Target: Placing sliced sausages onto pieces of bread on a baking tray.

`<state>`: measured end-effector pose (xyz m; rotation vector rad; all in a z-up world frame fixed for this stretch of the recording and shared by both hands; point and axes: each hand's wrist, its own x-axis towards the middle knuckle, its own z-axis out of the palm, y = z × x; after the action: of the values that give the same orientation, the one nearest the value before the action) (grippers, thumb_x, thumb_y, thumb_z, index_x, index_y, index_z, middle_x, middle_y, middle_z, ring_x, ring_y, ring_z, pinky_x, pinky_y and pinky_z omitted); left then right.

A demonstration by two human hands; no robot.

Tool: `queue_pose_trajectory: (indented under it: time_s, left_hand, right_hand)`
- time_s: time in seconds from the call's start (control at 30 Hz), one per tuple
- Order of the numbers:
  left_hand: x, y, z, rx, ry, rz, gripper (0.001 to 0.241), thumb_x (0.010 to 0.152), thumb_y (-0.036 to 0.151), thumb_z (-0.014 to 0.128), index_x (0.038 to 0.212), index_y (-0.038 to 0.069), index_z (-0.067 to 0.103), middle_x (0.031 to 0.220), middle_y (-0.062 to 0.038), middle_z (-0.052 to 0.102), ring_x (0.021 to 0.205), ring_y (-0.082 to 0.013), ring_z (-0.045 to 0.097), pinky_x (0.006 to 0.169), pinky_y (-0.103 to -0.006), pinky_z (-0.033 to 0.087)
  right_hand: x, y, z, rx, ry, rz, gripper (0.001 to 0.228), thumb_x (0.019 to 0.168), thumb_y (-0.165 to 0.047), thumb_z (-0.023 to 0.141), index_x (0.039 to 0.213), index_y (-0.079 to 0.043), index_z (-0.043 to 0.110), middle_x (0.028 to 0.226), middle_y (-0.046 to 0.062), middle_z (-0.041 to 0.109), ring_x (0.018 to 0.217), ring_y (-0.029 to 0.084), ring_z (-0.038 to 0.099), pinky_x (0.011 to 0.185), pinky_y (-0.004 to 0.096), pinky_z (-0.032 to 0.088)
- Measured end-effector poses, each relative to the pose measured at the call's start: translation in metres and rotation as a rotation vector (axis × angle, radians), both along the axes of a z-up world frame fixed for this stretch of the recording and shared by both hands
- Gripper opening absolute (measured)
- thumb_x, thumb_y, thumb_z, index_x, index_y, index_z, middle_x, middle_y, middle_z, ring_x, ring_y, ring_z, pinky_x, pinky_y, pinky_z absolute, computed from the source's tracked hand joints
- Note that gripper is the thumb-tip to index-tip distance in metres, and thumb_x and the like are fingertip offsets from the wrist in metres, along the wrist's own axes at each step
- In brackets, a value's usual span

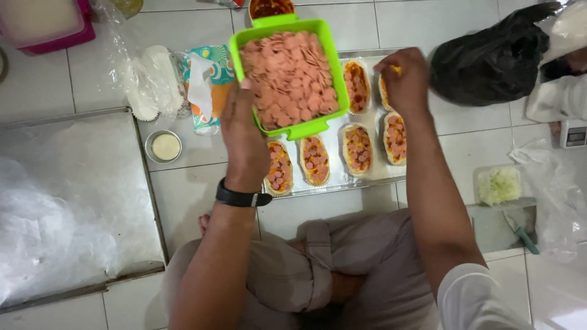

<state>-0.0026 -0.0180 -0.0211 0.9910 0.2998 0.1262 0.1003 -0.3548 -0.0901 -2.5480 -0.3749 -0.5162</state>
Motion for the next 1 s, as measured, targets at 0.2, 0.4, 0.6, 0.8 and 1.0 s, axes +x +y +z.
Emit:
queue_pose_trajectory:
  time_s: [0.2,0.4,0.6,0.8,1.0]
  left_hand:
    - [0.005,0.01,0.023,-0.274,-0.031,0.029,0.053,0.103,0.029,0.057,0.141,-0.006,0.051,0.133,-0.012,0.061,0.12,-0.0215,0.062,0.105,-0.0381,0.052]
    - [0.009,0.006,0.02,-0.304,0.027,0.048,0.051,0.102,0.027,0.057,0.14,-0.005,0.05,0.133,-0.012,0.062,0.121,-0.0205,0.063,0.105,-0.0366,0.052]
    - [0.002,0.006,0.024,-0.264,-0.091,-0.017,0.046,0.108,0.029,0.056,0.134,-0.009,0.054,0.126,-0.014,0.062,0.116,-0.0214,0.061,0.104,-0.0375,0.051]
    - [0.005,0.004,0.021,-0.236,-0.035,0.013,0.045,0.106,0.028,0.056,0.133,-0.007,0.056,0.125,-0.012,0.064,0.116,-0.0193,0.061,0.105,-0.0349,0.05]
    - [0.002,-0.001,0.024,-0.255,-0.055,-0.024,0.059,0.104,0.028,0.058,0.149,-0.007,0.046,0.14,-0.013,0.058,0.127,-0.0197,0.057,0.11,-0.0348,0.046]
  right_hand:
    - [0.018,0.006,-0.044,-0.133,0.064,0.01,0.007,0.091,-0.004,0.077,0.095,-0.009,0.075,0.105,0.015,0.065,0.102,0.036,0.061,0.088,0.048,0.05]
    - [0.032,0.013,-0.059,-0.255,0.129,-0.043,0.004,0.089,-0.013,0.079,0.092,-0.013,0.076,0.109,0.014,0.064,0.104,0.038,0.058,0.086,0.051,0.046]
    - [0.045,0.001,-0.086,-0.329,0.157,-0.075,0.003,0.09,-0.014,0.077,0.093,-0.015,0.076,0.111,0.012,0.063,0.107,0.037,0.057,0.09,0.051,0.046]
    - [0.043,0.014,-0.075,-0.321,0.105,-0.103,0.008,0.083,-0.016,0.081,0.087,-0.015,0.074,0.108,0.012,0.063,0.105,0.037,0.057,0.09,0.051,0.046]
    - [0.032,0.01,-0.046,-0.186,-0.007,-0.071,0.009,0.088,-0.011,0.082,0.088,-0.01,0.073,0.101,0.014,0.064,0.099,0.036,0.06,0.087,0.049,0.049]
